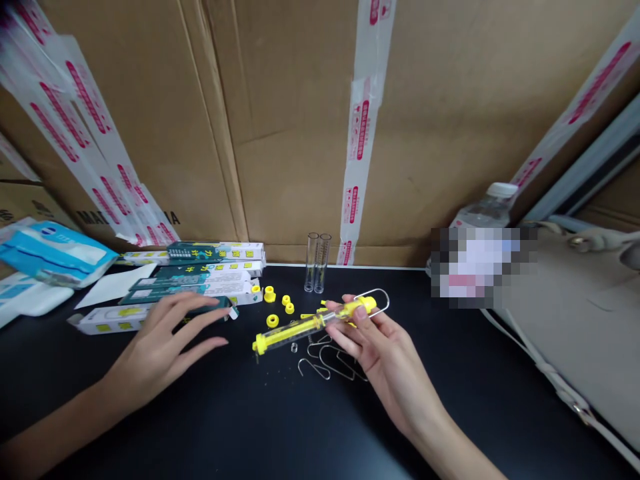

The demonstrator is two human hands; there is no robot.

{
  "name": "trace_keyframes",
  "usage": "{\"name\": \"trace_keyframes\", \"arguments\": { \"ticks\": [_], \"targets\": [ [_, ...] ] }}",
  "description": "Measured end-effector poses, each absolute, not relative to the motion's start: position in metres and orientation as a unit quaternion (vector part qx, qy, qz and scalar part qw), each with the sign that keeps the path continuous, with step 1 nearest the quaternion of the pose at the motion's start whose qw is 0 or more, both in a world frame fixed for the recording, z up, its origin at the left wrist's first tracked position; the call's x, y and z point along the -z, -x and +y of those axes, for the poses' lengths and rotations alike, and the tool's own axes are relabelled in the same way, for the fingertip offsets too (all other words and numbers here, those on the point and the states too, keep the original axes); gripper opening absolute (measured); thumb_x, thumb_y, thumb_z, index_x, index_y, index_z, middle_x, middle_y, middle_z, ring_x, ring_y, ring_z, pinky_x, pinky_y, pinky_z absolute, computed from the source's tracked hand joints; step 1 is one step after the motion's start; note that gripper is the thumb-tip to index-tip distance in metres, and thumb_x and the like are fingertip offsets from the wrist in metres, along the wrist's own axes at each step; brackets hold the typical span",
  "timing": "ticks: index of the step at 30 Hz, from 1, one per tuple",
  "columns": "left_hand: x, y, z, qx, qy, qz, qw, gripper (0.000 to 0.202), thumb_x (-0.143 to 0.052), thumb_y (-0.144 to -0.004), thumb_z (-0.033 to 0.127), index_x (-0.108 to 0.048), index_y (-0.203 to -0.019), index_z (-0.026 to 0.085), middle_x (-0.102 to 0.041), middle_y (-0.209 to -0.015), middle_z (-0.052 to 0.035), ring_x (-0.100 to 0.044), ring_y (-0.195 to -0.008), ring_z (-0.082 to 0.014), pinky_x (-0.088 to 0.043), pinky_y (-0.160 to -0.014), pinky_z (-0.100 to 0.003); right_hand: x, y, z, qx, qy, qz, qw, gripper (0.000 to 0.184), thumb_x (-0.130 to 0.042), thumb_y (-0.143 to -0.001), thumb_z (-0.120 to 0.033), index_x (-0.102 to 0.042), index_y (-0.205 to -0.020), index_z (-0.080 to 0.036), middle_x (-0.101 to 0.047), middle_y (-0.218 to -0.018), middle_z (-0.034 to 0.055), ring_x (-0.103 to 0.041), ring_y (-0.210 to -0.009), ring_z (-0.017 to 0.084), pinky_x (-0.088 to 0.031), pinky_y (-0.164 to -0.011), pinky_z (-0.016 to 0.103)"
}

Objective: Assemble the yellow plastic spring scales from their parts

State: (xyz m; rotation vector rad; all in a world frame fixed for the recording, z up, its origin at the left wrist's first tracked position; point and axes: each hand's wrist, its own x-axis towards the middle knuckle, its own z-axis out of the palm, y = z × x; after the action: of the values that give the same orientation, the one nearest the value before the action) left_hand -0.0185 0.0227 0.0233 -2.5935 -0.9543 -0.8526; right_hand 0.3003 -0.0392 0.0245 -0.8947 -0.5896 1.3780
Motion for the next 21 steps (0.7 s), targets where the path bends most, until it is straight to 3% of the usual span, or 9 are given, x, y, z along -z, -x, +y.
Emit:
{"name": "trace_keyframes", "arguments": {
  "ticks": [3,9,17,21],
  "targets": [
    [-0.019,0.028,0.04,0.245,0.887,-0.34,0.194,0.041,-0.06,-0.097,0.038,-0.061,-0.131,0.016,-0.064,-0.128,-0.017,-0.054,-0.124,-0.0354,-0.043,-0.103,-0.053,-0.025,-0.304,-0.038,-0.62,0.37,-0.236,0.651,0.029,-0.081,-0.081,-0.031,-0.071,-0.106,-0.022,-0.077,-0.11,0.0073,-0.071,-0.11,0.022,-0.059,-0.095,0.031],
    [-0.008,0.032,0.049,0.208,0.904,-0.318,0.196,0.038,-0.042,-0.106,0.033,-0.054,-0.136,0.015,-0.064,-0.135,-0.0134,-0.058,-0.128,-0.028,-0.047,-0.101,-0.043,-0.025,-0.303,-0.039,-0.646,0.359,-0.208,0.641,0.027,-0.074,-0.087,-0.037,-0.066,-0.108,-0.024,-0.076,-0.111,0.0087,-0.074,-0.104,0.022,-0.061,-0.091,0.032],
    [-0.01,0.011,0.024,0.246,0.913,-0.246,0.213,0.037,-0.056,-0.098,0.01,-0.056,-0.135,0.013,-0.07,-0.127,-0.0128,-0.064,-0.121,-0.0281,-0.049,-0.099,-0.044,-0.024,-0.302,-0.039,-0.662,0.361,-0.21,0.623,0.026,-0.076,-0.083,-0.041,-0.064,-0.102,-0.026,-0.076,-0.094,0.0036,-0.077,-0.087,0.022,-0.064,-0.08,0.032],
    [-0.013,-0.003,0.009,0.252,0.927,-0.214,0.176,0.034,-0.056,-0.098,0.01,-0.058,-0.132,0.009,-0.07,-0.126,-0.0129,-0.065,-0.117,-0.0261,-0.049,-0.097,-0.042,-0.025,-0.299,-0.041,-0.645,0.407,-0.235,0.602,0.036,-0.079,-0.078,-0.049,-0.065,-0.099,-0.024,-0.073,-0.079,0.0016,-0.077,-0.072,0.022,-0.064,-0.059,0.026]
  ]
}}
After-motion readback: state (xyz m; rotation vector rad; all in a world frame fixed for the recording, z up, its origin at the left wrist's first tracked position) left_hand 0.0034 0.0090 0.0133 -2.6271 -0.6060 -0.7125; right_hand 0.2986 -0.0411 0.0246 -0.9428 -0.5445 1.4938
